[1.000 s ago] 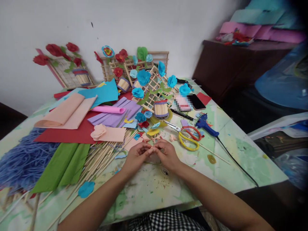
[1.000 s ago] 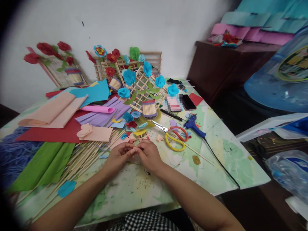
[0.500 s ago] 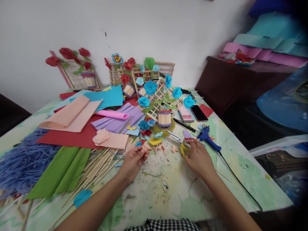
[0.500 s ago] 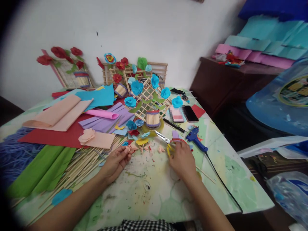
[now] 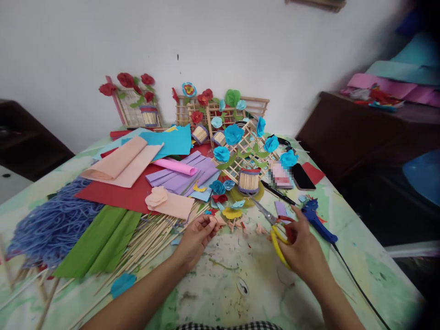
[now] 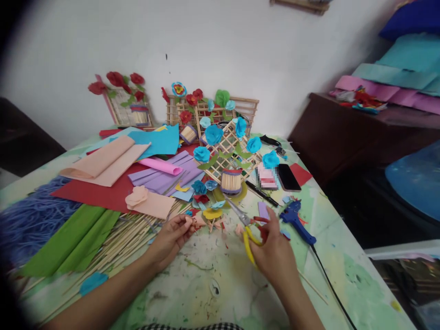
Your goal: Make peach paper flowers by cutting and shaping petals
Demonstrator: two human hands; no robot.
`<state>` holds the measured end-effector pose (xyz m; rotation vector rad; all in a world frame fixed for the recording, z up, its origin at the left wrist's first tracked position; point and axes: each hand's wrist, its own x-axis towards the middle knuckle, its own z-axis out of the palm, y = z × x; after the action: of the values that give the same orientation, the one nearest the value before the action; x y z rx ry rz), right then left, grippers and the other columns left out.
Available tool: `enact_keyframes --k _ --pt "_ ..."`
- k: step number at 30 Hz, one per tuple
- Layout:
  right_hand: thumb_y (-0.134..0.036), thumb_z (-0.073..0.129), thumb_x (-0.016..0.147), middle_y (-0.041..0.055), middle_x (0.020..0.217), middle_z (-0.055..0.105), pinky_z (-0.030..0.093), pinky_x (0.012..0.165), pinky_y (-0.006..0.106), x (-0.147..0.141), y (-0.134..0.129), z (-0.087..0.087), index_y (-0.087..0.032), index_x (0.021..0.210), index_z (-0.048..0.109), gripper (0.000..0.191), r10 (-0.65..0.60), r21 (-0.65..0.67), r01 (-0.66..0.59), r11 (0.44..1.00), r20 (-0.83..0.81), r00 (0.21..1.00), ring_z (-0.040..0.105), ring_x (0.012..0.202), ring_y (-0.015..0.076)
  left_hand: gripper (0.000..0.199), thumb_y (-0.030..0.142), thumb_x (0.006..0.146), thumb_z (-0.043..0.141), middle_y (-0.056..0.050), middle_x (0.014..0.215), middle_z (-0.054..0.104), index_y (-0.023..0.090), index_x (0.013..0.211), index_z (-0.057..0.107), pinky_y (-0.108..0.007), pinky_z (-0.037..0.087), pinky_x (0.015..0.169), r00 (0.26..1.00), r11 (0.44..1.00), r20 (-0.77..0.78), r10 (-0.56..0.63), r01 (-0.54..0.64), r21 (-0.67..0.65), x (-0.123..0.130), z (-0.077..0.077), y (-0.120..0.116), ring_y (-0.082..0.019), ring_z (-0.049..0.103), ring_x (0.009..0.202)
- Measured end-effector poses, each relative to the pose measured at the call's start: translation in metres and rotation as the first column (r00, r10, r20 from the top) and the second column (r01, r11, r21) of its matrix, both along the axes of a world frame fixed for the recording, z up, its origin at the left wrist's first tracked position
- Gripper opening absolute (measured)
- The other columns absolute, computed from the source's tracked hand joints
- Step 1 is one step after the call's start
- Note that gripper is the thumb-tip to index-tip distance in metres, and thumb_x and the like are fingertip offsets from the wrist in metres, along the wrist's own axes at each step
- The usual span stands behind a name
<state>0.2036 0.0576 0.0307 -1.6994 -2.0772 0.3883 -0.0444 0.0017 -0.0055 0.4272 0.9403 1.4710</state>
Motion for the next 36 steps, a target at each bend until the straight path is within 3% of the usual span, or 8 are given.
enact_keyframes --k 2,4,6,13,20,36 --pt "-0.04 0.053 0.08 0.0049 0.09 0.061 0.045 0.058 0.027 -0.019 -0.013 -0.002 -0.021 0.131 0.035 0.058 0.188 -0.08 -0.193 0.978 -0.07 0.98 0.057 0.062 0.0151 0.016 0.022 0.069 0.073 0.0 0.075 0.06 0.014 0.075 0.061 -0.015 0.047 0.067 1.0 1.0 0.014 0.01 -0.009 -0.016 0.0 0.0 0.0 -0.005 0.055 0.065" --pt "-0.033 0.047 0.084 0.0046 0.096 0.06 0.046 0.062 0.026 -0.038 -0.025 -0.005 -0.025 0.131 0.039 0.048 0.359 -0.128 -0.378 0.917 -0.149 0.921 0.058 0.067 0.0141 0.017 0.022 0.068 0.074 0.0 0.075 0.06 0.014 0.074 0.061 -0.015 0.046 0.067 1.0 1.0 0.015 0.021 -0.02 -0.017 0.0 0.0 -0.001 -0.006 0.055 0.066" --pt "-0.031 0.049 0.083 0.0071 0.103 0.058 0.047 0.07 0.03 -0.053 -0.034 -0.008 -0.024 0.129 0.042 0.047 0.412 -0.146 -0.431 0.89 -0.146 0.899 0.059 0.079 0.0175 0.017 0.022 0.067 0.074 0.0 0.075 0.06 0.014 0.074 0.061 -0.016 0.047 0.068 0.999 0.999 0.01 0.039 -0.039 -0.008 0.0 0.001 -0.001 -0.006 0.056 0.067" --pt "-0.039 0.06 0.073 0.0121 0.11 0.051 0.042 0.088 0.037 -0.066 -0.042 -0.009 -0.02 0.131 0.044 0.064 0.402 -0.17 -0.397 0.902 -0.007 0.916 0.05 0.101 0.0257 0.015 0.023 0.069 0.073 0.0 0.076 0.06 0.015 0.075 0.063 -0.018 0.047 0.067 1.0 0.999 0.006 0.027 -0.027 0.038 -0.001 0.003 -0.002 -0.009 0.057 0.072" --pt "-0.041 0.056 0.076 0.0105 0.111 0.052 0.043 0.086 0.035 -0.068 -0.04 -0.008 -0.023 0.132 0.042 0.06 0.43 -0.219 -0.419 0.881 0.003 0.903 0.052 0.101 0.0246 0.021 0.023 0.06 0.079 0.0 0.075 0.061 0.014 0.072 0.064 -0.02 0.046 0.07 1.0 0.999 -0.016 0.022 -0.021 0.048 0.001 0.004 -0.004 -0.01 0.056 0.073" --pt "-0.036 0.054 0.077 0.0119 0.108 0.055 0.044 0.081 0.035 -0.067 -0.04 -0.007 -0.019 0.129 0.045 0.056 0.469 -0.242 -0.45 0.86 0.026 0.883 0.056 0.094 0.0246 0.025 0.021 0.056 0.081 -0.001 0.073 0.064 0.014 0.073 0.065 -0.021 0.047 0.068 0.998 0.998 -0.026 0.057 -0.056 0.019 0.001 0.004 -0.002 -0.01 0.058 0.068"
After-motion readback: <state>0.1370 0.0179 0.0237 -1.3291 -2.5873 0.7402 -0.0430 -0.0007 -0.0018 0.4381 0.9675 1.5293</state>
